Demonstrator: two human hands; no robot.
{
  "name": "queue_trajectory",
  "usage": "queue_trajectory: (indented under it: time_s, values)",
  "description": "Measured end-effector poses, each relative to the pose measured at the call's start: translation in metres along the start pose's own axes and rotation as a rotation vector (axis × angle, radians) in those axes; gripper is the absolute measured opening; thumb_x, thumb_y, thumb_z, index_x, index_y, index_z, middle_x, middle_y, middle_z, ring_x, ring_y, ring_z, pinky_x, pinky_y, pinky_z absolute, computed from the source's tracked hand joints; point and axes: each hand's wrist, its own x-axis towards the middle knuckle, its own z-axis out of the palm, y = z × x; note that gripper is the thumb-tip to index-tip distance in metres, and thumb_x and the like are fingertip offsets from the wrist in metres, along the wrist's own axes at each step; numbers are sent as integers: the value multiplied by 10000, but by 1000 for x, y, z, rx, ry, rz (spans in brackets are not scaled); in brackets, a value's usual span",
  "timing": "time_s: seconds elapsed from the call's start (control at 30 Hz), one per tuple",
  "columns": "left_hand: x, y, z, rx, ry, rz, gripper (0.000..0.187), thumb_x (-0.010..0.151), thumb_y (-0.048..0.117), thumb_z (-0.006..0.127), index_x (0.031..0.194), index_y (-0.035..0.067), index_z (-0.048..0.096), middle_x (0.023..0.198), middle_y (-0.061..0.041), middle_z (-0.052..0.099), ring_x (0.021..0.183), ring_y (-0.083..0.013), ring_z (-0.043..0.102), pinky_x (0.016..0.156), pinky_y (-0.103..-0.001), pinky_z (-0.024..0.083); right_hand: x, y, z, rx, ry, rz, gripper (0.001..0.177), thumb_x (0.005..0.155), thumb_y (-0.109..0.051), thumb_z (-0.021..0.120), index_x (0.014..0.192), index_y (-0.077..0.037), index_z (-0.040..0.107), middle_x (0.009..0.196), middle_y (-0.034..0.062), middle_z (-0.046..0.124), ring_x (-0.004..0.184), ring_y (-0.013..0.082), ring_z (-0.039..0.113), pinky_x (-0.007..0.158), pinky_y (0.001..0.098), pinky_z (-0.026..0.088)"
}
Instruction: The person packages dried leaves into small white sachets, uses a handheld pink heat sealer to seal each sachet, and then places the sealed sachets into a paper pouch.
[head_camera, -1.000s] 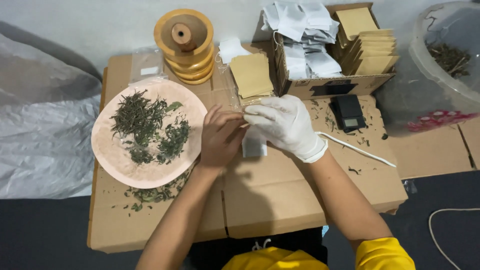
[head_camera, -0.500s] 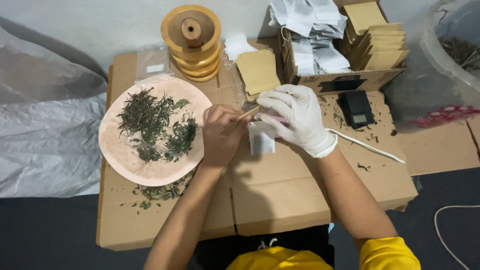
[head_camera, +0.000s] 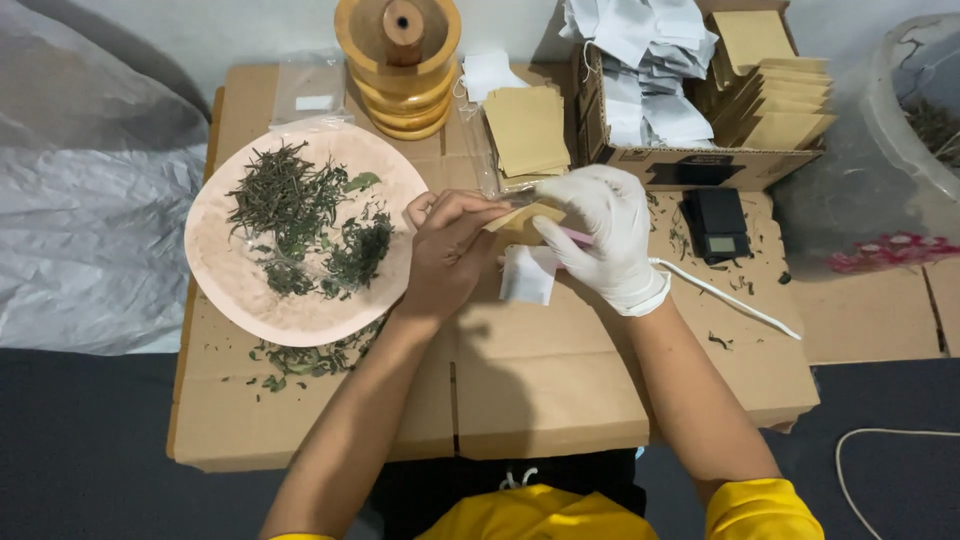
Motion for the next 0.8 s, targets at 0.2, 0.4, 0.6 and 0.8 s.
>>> queue_trajectory:
  time_s: [0.2,0.4,0.6,0.8]
  values:
    - [3,15,-7,28,-38,-28,225,1033,60,772,1225,140,857,1162,-19,821,1142,-222,747,1150,-417,278,0,-2,-2,-57,-14,-99,134,1075,-199,792,1124,-87,847,1191,145,783,905,412,744,760,527,611]
    - [4,12,-5,56,-14,-14,155,1059,120,776,1189,138,859,1151,-6,818,1113,-203,749,1097,-381,285,-19,16,11,-21,36,-58,184,1056,-249,851,1115,-76,827,1162,151,784,918,428,761,728,525,611]
    - [-1,9,-3,84,2,23,167,1043,90,806,1192,146,860,1149,4,823,1094,-199,751,1063,-385,301,-15,11,9,-18,36,5,166,1066,-217,852,1102,-60,813,1166,162,779,945,425,753,776,534,618]
    - [7,20,-3,173,104,81,123,977,26,876,1078,96,870,1024,4,812,944,-182,759,1026,-383,327,-22,16,13,-79,41,-20,143,1023,-162,895,1078,-84,788,1220,146,778,1011,412,739,849,535,619]
